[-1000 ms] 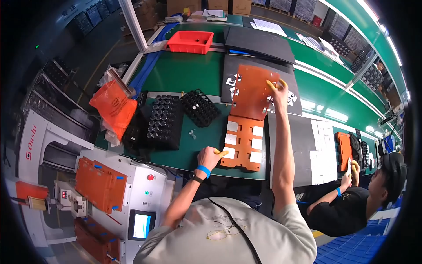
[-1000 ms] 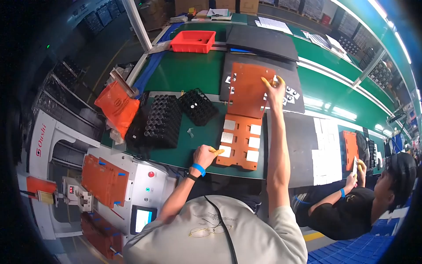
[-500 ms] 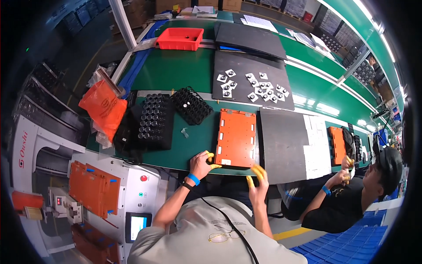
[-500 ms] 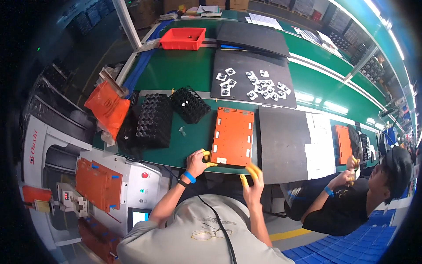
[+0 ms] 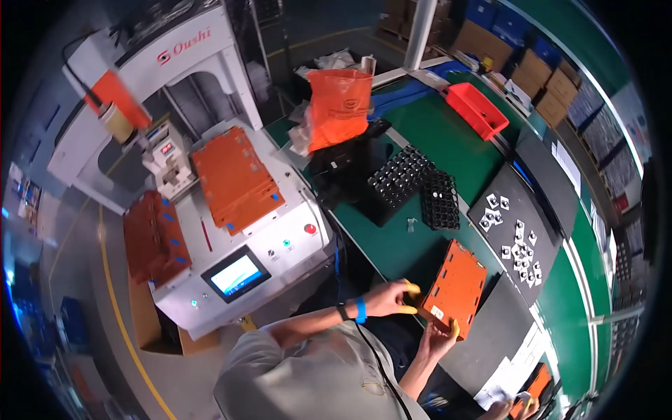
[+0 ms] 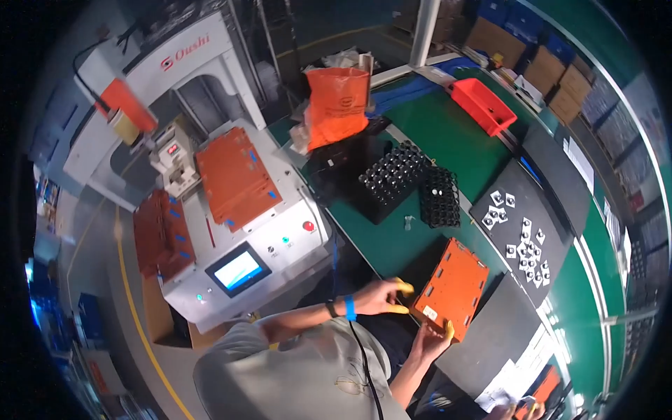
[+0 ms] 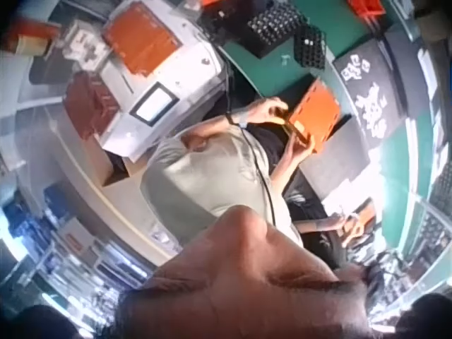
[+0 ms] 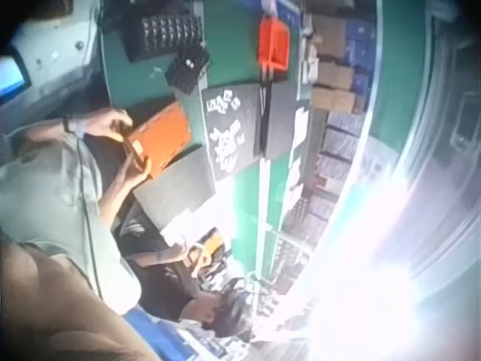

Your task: Assembling small electrical components into orange plastic housings at an industrial workstation.

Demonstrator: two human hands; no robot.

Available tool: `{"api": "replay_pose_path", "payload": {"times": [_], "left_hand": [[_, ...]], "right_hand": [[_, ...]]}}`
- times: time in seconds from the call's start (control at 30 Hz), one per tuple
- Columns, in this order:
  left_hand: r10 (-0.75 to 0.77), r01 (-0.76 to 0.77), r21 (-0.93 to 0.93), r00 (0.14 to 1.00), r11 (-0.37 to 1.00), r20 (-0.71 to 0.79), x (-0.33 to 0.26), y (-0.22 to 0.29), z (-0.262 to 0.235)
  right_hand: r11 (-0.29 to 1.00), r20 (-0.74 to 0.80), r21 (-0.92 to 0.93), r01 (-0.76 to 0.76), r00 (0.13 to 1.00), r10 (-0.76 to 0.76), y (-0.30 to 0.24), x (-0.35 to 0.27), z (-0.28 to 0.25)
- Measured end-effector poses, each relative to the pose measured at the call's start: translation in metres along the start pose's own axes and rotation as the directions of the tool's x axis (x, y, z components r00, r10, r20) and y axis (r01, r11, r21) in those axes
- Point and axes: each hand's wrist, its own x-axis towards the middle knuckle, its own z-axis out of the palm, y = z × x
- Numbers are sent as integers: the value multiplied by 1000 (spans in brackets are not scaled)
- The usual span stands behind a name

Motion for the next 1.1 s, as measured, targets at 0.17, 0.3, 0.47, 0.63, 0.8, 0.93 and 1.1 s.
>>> {"api": "replay_pose_path", "payload": {"times": [0.17, 0.3, 0.47, 0.63, 0.8, 0.93, 1.1], "left_hand": [[-138, -33, -185, 541, 982, -830, -60, -40, -132], [-129, -21, -134, 147, 991, -981, -127, -68, -236], [-332, -156, -357, 165, 921, -929, -119, -102, -282], [-280, -57, -276, -85, 960, -956, -82, -94, -291], [-98, -169, -69, -171, 983, -980, -73, -104, -296], [-174, -273, -135, -126, 953, -977, -71, -58, -306], [-626, -827, -406, 87, 389, -775, -71, -17, -358]], "right_hand": [[996, -15, -31, 83, 996, -83, -38, -45, 40], [993, 192, -92, 69, 980, -50, -54, -59, 40], [996, 306, -28, 85, 949, -73, -49, -45, 72], [995, 320, -101, 23, 947, 10, -32, -23, 79], [989, 421, -144, -36, 902, 94, -8, -35, 104], [972, 384, -234, 19, 920, 75, 0, -42, 120], [960, 514, -269, -73, 832, 207, 25, -44, 172]]}}
